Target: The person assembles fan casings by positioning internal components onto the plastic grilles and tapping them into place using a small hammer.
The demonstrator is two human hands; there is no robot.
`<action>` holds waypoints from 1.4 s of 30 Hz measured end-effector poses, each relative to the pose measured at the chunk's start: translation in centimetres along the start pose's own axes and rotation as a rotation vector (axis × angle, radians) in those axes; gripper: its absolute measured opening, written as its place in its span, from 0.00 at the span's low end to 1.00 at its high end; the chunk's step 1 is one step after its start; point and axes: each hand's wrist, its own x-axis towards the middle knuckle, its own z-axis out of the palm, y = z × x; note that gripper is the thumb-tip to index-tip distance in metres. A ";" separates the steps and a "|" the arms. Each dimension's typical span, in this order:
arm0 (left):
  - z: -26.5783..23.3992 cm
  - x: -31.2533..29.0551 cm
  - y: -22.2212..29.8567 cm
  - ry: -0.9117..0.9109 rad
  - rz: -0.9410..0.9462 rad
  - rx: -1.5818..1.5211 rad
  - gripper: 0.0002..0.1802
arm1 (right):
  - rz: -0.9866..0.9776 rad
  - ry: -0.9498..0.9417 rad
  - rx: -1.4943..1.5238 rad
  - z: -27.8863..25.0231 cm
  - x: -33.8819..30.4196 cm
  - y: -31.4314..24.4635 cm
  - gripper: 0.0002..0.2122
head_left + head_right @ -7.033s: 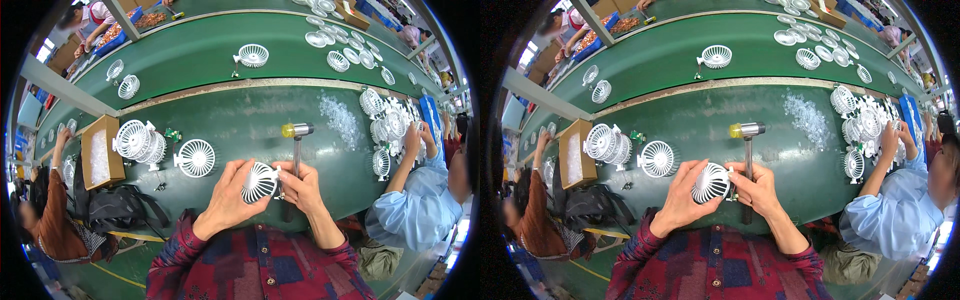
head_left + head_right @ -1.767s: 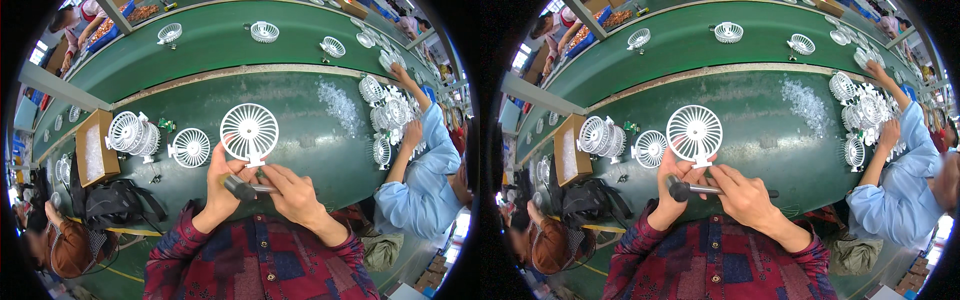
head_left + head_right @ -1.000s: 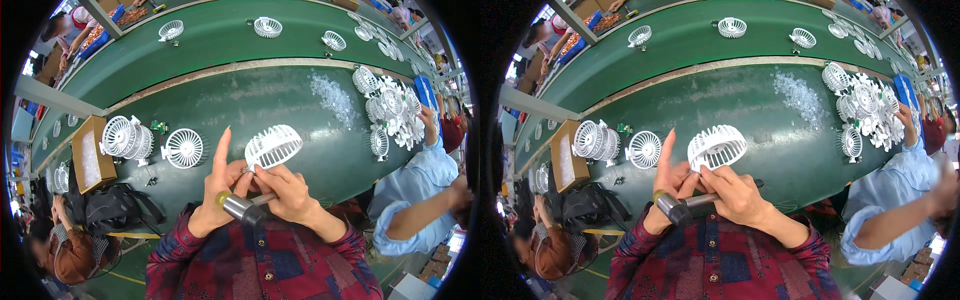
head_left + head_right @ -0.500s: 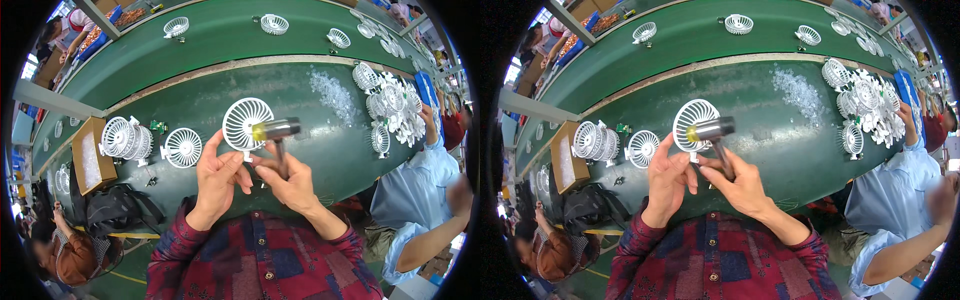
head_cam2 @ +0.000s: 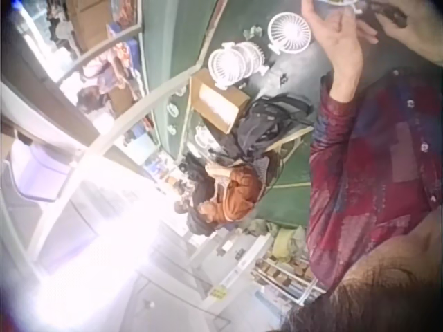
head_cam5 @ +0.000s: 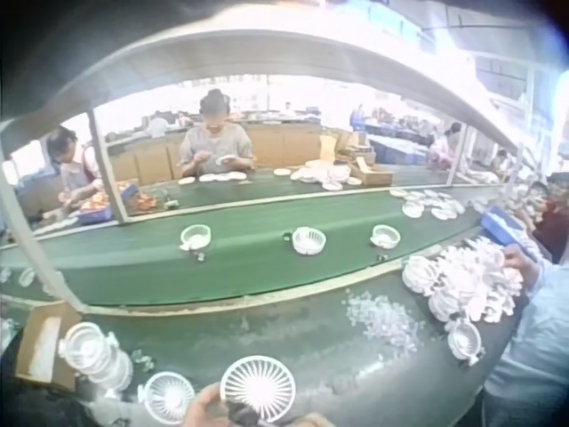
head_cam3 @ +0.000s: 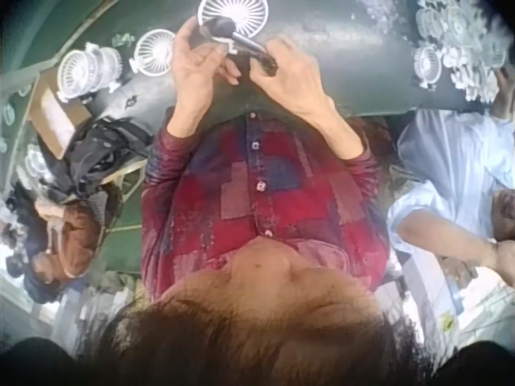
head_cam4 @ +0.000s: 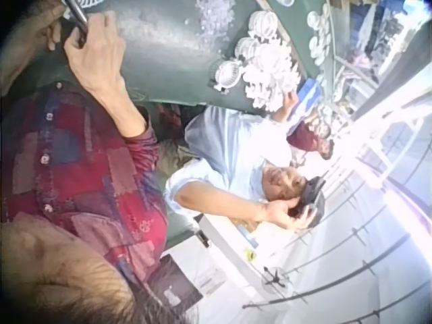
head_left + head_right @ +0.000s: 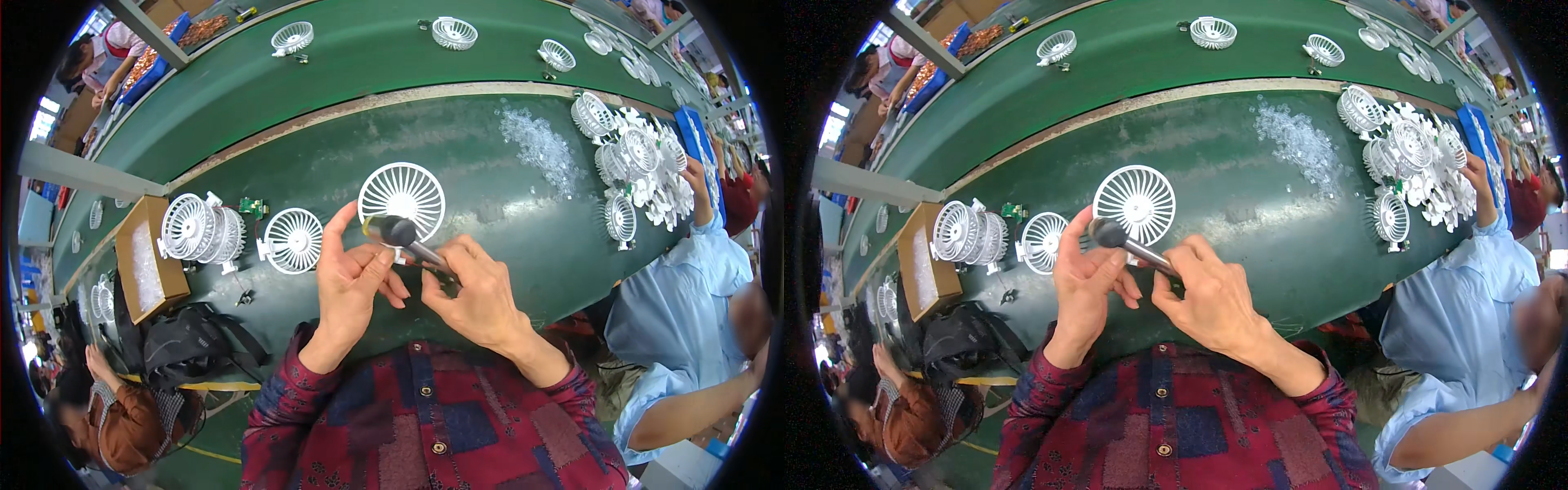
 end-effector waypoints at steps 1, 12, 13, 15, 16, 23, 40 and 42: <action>0.4 0.3 0.0 -0.022 -0.013 0.026 0.36 | -0.013 0.014 -0.047 -0.2 -0.1 0.1 0.09; -2.0 0.9 -2.9 -0.068 -0.010 -0.004 0.33 | -0.077 -0.104 0.108 0.5 -0.8 1.1 0.13; -1.4 0.7 -2.7 -0.081 -0.011 -0.002 0.33 | -0.103 -0.084 0.055 0.9 -1.2 0.9 0.11; -0.1 -0.1 -2.3 0.028 -0.106 -0.073 0.32 | -0.168 -0.050 -0.050 1.5 -1.6 0.6 0.09; 0.0 -0.1 -2.1 0.025 -0.100 -0.065 0.32 | -0.172 -0.041 -0.047 1.6 -1.6 0.6 0.09; 1.8 0.9 4.3 -0.299 -0.068 0.699 0.17 | -0.265 0.306 0.110 0.6 -2.5 4.1 0.10; 33.1 3.5 4.2 -1.109 1.594 0.813 0.29 | 0.396 0.312 1.019 -5.2 -4.1 4.8 0.17; 33.6 3.4 4.3 -1.104 1.563 0.805 0.32 | 0.290 0.248 0.789 -4.3 -4.3 6.7 0.14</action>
